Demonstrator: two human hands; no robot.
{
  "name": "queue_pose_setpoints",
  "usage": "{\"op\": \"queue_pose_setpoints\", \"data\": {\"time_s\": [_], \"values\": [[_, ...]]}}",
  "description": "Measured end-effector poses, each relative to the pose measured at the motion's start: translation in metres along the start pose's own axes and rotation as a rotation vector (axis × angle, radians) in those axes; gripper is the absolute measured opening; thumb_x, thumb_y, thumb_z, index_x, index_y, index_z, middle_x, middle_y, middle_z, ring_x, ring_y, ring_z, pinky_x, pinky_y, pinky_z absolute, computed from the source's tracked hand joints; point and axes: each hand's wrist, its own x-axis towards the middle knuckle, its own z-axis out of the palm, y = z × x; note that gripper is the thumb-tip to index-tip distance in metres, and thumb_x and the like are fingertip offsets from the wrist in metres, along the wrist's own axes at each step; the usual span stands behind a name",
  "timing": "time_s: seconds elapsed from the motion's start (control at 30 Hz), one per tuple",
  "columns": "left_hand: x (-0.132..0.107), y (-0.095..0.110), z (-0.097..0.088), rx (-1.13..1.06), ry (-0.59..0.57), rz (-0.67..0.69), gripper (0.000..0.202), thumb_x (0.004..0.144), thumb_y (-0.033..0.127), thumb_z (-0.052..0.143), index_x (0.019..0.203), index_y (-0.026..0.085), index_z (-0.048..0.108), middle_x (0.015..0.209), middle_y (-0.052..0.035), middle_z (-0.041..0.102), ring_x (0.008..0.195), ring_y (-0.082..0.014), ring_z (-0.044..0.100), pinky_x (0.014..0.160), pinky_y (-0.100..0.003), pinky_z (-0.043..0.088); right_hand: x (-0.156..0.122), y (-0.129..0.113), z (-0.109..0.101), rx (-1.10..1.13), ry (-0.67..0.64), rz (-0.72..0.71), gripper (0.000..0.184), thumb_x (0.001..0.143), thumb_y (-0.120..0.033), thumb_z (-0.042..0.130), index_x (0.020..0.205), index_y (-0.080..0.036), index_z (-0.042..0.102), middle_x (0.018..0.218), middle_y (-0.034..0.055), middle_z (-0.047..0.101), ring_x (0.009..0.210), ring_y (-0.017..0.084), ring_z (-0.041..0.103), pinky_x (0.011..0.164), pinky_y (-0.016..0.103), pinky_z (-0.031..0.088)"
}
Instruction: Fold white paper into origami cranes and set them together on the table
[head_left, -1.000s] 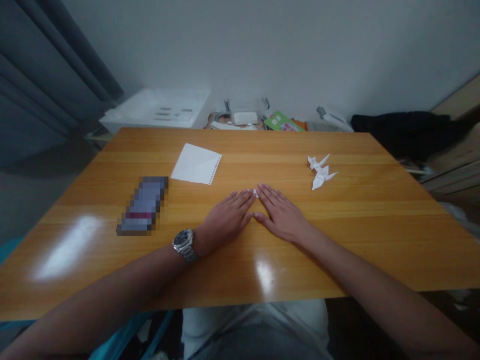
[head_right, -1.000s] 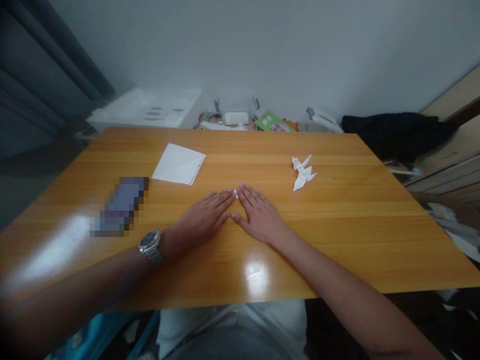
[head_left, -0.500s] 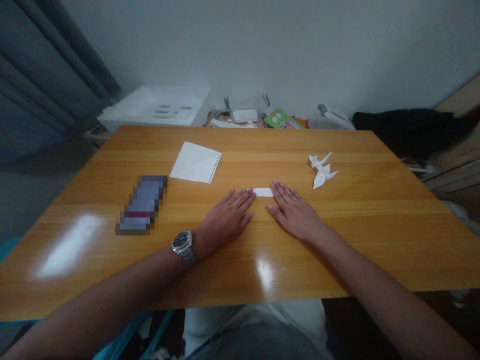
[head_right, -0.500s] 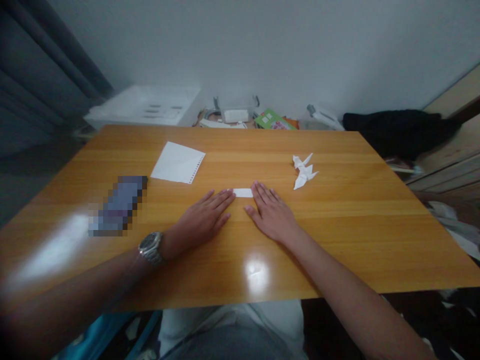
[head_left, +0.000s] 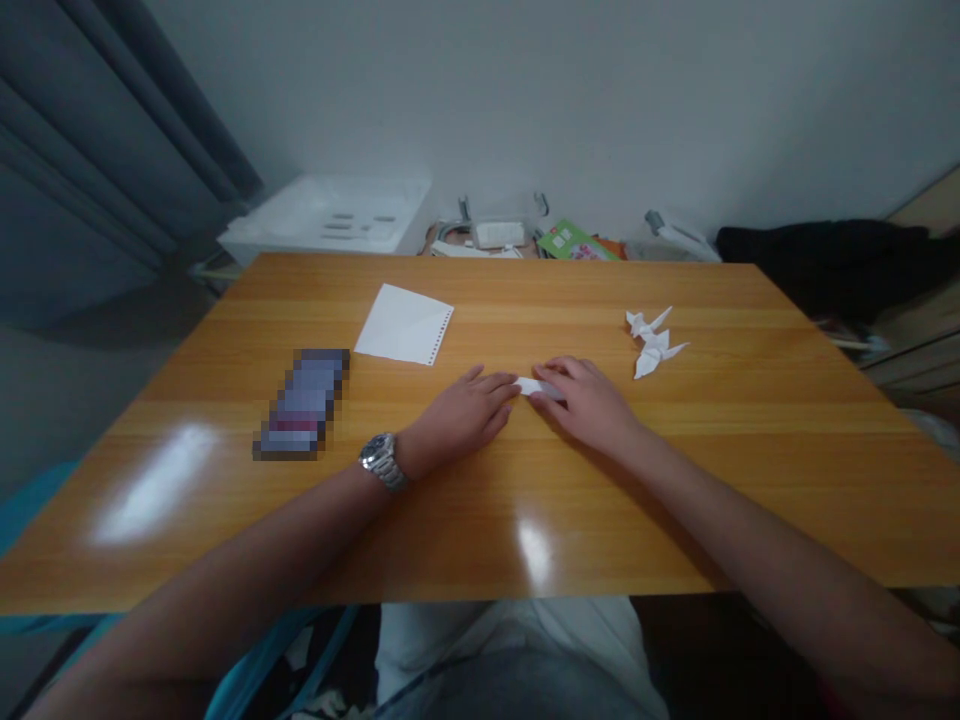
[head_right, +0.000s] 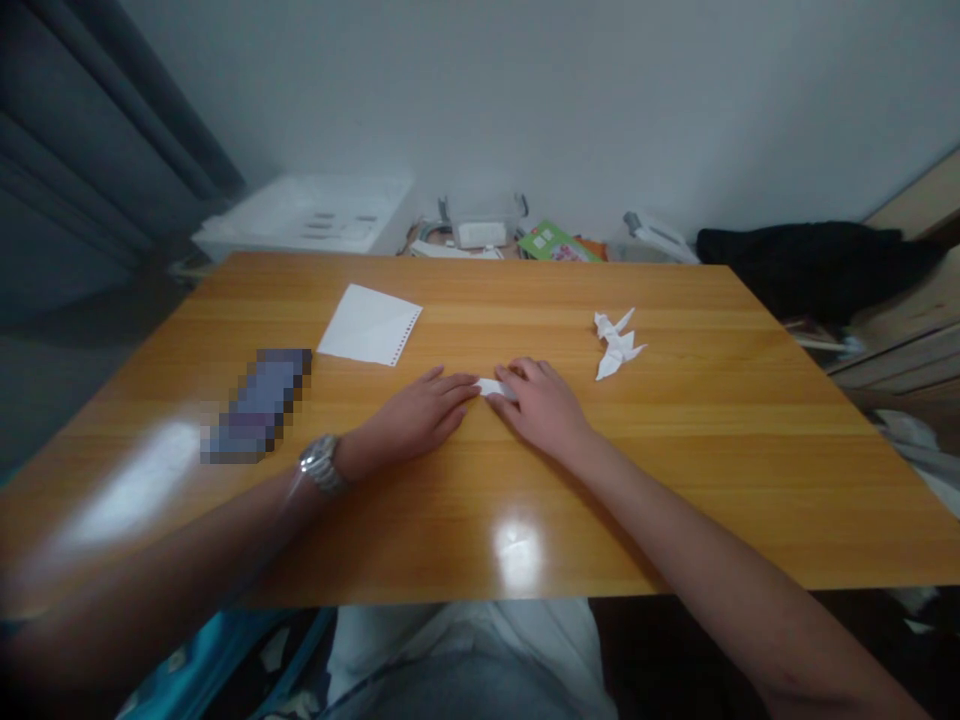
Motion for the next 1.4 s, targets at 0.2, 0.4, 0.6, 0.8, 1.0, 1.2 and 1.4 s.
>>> {"op": "queue_pose_setpoints", "data": {"time_s": [0.2, 0.4, 0.6, 0.8, 1.0, 1.2, 1.4], "values": [[0.018, -0.007, -0.002, -0.162, 0.077, -0.061, 0.03, 0.099, 0.017, 0.048, 0.122, 0.017, 0.066, 0.126, -0.0087, 0.071, 0.119, -0.0222, 0.065, 0.114, -0.045, 0.044, 0.016, -0.003, 0.009, 0.081, -0.006, 0.022, 0.025, 0.095, -0.033, 0.062, 0.113, -0.018, 0.073, 0.119, 0.0128, 0.066, 0.111, 0.03, 0.06, 0.101, 0.043, 0.048], [0.02, -0.014, -0.001, -0.277, 0.375, -0.24, 0.024, 0.101, 0.022, 0.051, 0.121, 0.017, 0.063, 0.121, -0.0095, 0.068, 0.115, -0.0214, 0.063, 0.105, -0.039, 0.05, 0.015, 0.002, 0.018, 0.202, 0.066, 0.111, 0.021, 0.092, -0.029, 0.067, 0.109, -0.018, 0.073, 0.11, 0.0106, 0.068, 0.107, 0.028, 0.063, 0.099, 0.041, 0.048], [0.013, -0.019, 0.003, -0.332, 0.424, -0.366, 0.017, 0.099, 0.028, 0.055, 0.109, 0.016, 0.061, 0.106, -0.0078, 0.068, 0.1, -0.0205, 0.065, 0.093, -0.037, 0.054, 0.01, -0.001, 0.009, 0.188, 0.007, 0.179, 0.024, 0.092, -0.028, 0.067, 0.113, -0.018, 0.072, 0.11, 0.0114, 0.07, 0.106, 0.028, 0.064, 0.096, 0.04, 0.049], [0.008, -0.009, 0.004, -0.278, 0.344, -0.323, 0.016, 0.099, 0.028, 0.055, 0.11, 0.017, 0.062, 0.108, -0.0084, 0.066, 0.103, -0.0218, 0.064, 0.094, -0.038, 0.053, 0.004, -0.002, -0.001, 0.202, -0.07, 0.209, 0.026, 0.088, -0.021, 0.067, 0.113, -0.017, 0.071, 0.111, 0.0123, 0.07, 0.106, 0.027, 0.064, 0.097, 0.039, 0.049], [0.008, 0.0, 0.006, -0.197, 0.29, -0.268, 0.021, 0.099, 0.029, 0.058, 0.115, 0.016, 0.063, 0.112, -0.0096, 0.065, 0.106, -0.0245, 0.062, 0.098, -0.041, 0.052, 0.001, 0.0, -0.001, 0.247, -0.081, 0.205, 0.022, 0.081, -0.017, 0.066, 0.103, -0.018, 0.069, 0.105, 0.0105, 0.069, 0.101, 0.027, 0.063, 0.092, 0.038, 0.05], [0.009, 0.003, 0.01, -0.225, 0.252, -0.202, 0.024, 0.098, 0.032, 0.062, 0.115, 0.016, 0.066, 0.112, -0.0101, 0.066, 0.106, -0.0247, 0.061, 0.098, -0.041, 0.051, 0.0, -0.008, -0.005, 0.467, -0.06, 0.19, 0.023, 0.083, -0.018, 0.066, 0.105, -0.022, 0.063, 0.101, 0.0046, 0.073, 0.089, 0.022, 0.066, 0.078, 0.033, 0.05], [0.011, 0.003, 0.007, -0.389, 0.297, -0.255, 0.016, 0.098, 0.031, 0.06, 0.102, 0.018, 0.067, 0.101, -0.007, 0.069, 0.097, -0.0212, 0.064, 0.089, -0.036, 0.052, 0.003, -0.014, -0.005, 0.661, -0.036, 0.172, 0.019, 0.088, -0.033, 0.07, 0.103, -0.022, 0.069, 0.1, 0.0031, 0.075, 0.086, 0.02, 0.066, 0.077, 0.032, 0.048]]}}
